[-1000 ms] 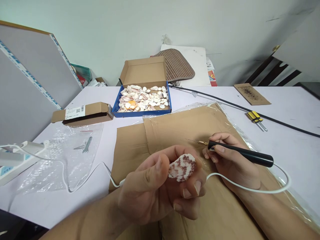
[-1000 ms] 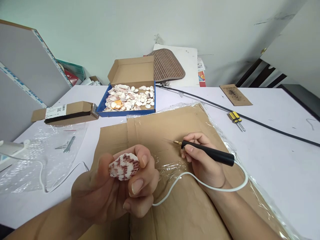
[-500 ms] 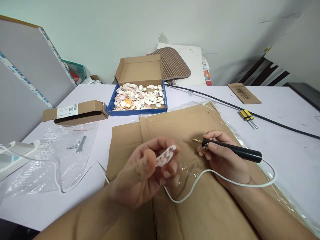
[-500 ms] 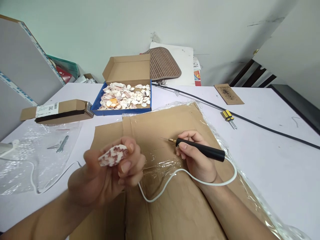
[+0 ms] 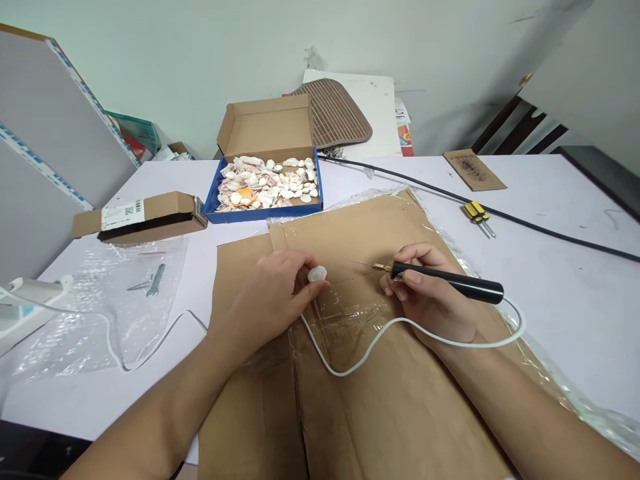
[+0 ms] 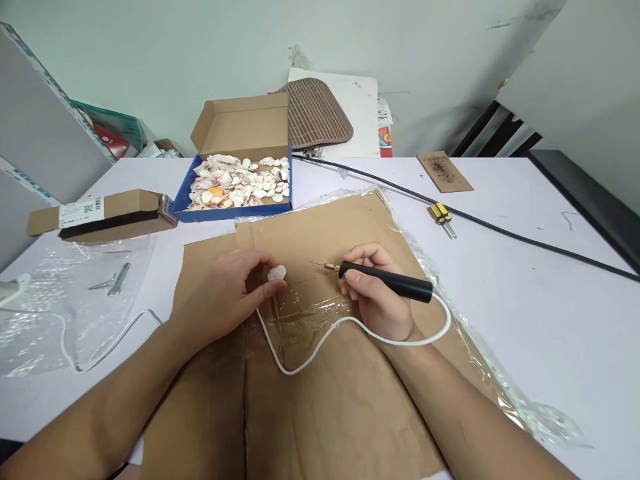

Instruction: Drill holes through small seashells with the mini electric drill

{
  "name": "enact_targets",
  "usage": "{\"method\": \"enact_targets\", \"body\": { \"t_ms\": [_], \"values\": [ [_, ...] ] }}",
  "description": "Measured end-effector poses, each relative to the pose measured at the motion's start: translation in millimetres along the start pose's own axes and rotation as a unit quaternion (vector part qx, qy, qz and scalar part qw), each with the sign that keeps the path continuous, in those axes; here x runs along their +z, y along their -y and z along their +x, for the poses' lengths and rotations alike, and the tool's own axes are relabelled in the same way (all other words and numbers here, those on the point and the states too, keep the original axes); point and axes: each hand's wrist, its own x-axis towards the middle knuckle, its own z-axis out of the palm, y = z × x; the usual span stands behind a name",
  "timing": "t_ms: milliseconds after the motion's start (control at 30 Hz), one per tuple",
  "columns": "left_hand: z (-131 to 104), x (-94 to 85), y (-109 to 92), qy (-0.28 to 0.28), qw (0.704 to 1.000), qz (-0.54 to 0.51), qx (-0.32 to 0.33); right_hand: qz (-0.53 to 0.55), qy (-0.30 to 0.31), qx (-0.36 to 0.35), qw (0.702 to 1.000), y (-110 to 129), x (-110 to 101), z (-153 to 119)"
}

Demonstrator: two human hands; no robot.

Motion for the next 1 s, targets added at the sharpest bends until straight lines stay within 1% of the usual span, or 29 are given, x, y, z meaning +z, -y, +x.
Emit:
{"method": "enact_targets", "body": {
  "t_ms": [133, 267, 367, 433, 533, 667, 767, 867, 933, 1000],
  "values": [
    [-3.9, 0.4, -2.9, 0.012, 0.999, 0.027, 0.011, -0.006, 0.011, 0.001, 1.0, -5.1, -0.5, 2.2],
    [-5.4, -4.2, -5.2, 0.03, 0.999, 0.025, 0.0, -0.014, 0.024, -0.017, 0.999, -9.1, -1.8, 10.3],
    [-6.7, -6.7, -9.7, 0.039, 0.999, 0.03, -0.009, -0.02, 0.052, -0.024, 0.998, -8.9, -3.5, 19.9],
    [-7.6, -6.3, -12.6, 0.042, 0.998, 0.032, -0.017, -0.034, 0.068, -0.015, 0.997, -6.0, -3.9, 24.9],
    [-8.5, -3.3, -12.9, 0.041, 0.999, 0.03, -0.009, -0.032, 0.038, -0.022, 0.999, 2.3, -2.4, 26.3],
    [-9.8, 0.0, -4.6, 0.037, 0.998, -0.004, 0.06, -0.057, -0.027, -0.054, 0.996, 13.5, -0.4, 17.9],
    [-7.9, 1.8, -2.1, 0.034, 0.996, -0.003, 0.081, -0.05, -0.042, -0.047, 0.997, 13.6, -1.1, 10.7],
    [1.2, 6.6, -11.1, 0.05, 0.995, 0.032, 0.082, -0.035, -0.041, -0.034, 0.998, 7.1, -2.5, 6.7],
    [9.7, 10.4, -21.3, 0.069, 0.992, 0.071, 0.081, -0.031, -0.048, -0.038, 0.998, 2.9, -4.1, 5.5],
    [15.3, 10.5, -29.8, 0.073, 0.99, 0.098, 0.075, -0.034, -0.051, -0.048, 0.997, 0.9, -6.4, 4.7]
  ]
}}
